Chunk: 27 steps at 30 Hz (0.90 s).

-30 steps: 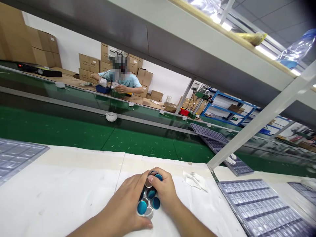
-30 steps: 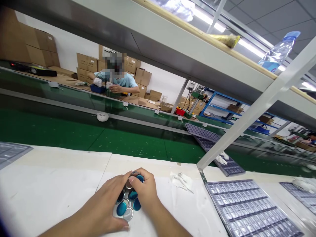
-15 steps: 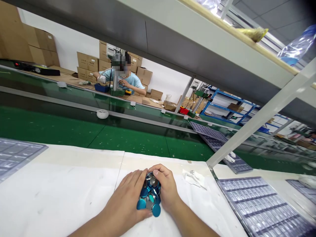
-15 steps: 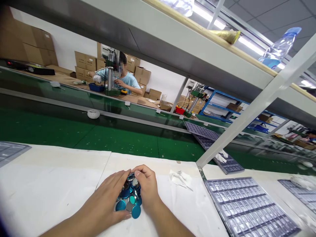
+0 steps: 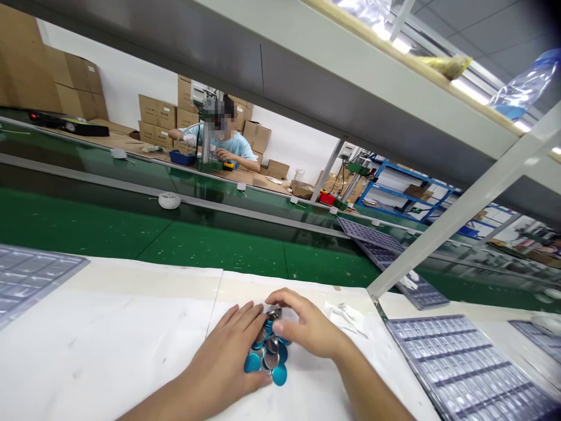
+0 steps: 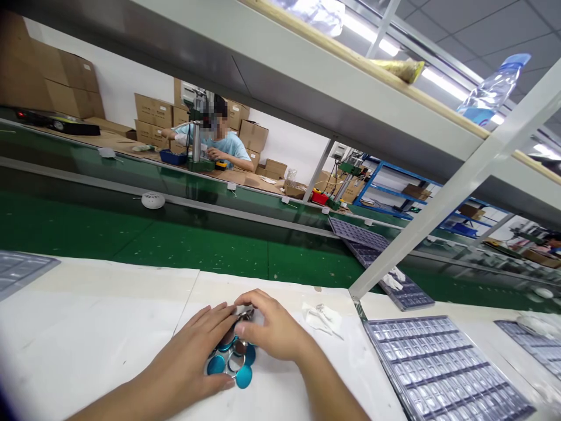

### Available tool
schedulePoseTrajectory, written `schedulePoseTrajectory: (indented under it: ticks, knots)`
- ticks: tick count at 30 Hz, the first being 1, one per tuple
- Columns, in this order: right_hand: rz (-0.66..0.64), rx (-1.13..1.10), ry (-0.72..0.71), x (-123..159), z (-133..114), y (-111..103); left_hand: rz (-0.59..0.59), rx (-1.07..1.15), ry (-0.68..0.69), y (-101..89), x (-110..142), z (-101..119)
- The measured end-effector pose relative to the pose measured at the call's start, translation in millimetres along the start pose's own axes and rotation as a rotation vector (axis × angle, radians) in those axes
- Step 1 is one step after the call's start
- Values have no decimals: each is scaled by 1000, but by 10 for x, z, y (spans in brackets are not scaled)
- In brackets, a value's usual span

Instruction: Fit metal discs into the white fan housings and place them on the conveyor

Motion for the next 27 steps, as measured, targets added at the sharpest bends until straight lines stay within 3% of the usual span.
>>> schedulePoseTrajectory:
  ticks: [3, 5, 8, 13, 19, 24, 27]
  knots:
    - [-296, 379, 50, 199, 63, 83, 4, 56, 34, -30, -15, 15]
    - [-342, 489, 57, 301, 202, 167, 17, 104, 39, -61, -24, 30]
    - [-225, 559, -19, 302, 331, 295, 33, 145, 52, -89, -35, 61]
    - [-31, 627, -150, 132, 249, 394, 84, 145, 58, -97, -50, 43]
    - [-12, 711, -195, 103, 262, 397, 117, 75, 56, -104, -74, 24]
    - [11, 686, -204, 178, 206, 276, 127, 50, 56, -116, -56, 27]
    - [-90, 664, -159, 229, 137, 218, 118, 28, 66, -129, -8, -14]
Point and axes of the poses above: each hand's wrist, its own x-axis away from the middle knuckle, its own y-axis out of the palm, z = x × y, the point moved 7 cm from there along -x, towards the middle knuckle, and after that the axes turned 8 degrees about -y, right-handed, at the moved point
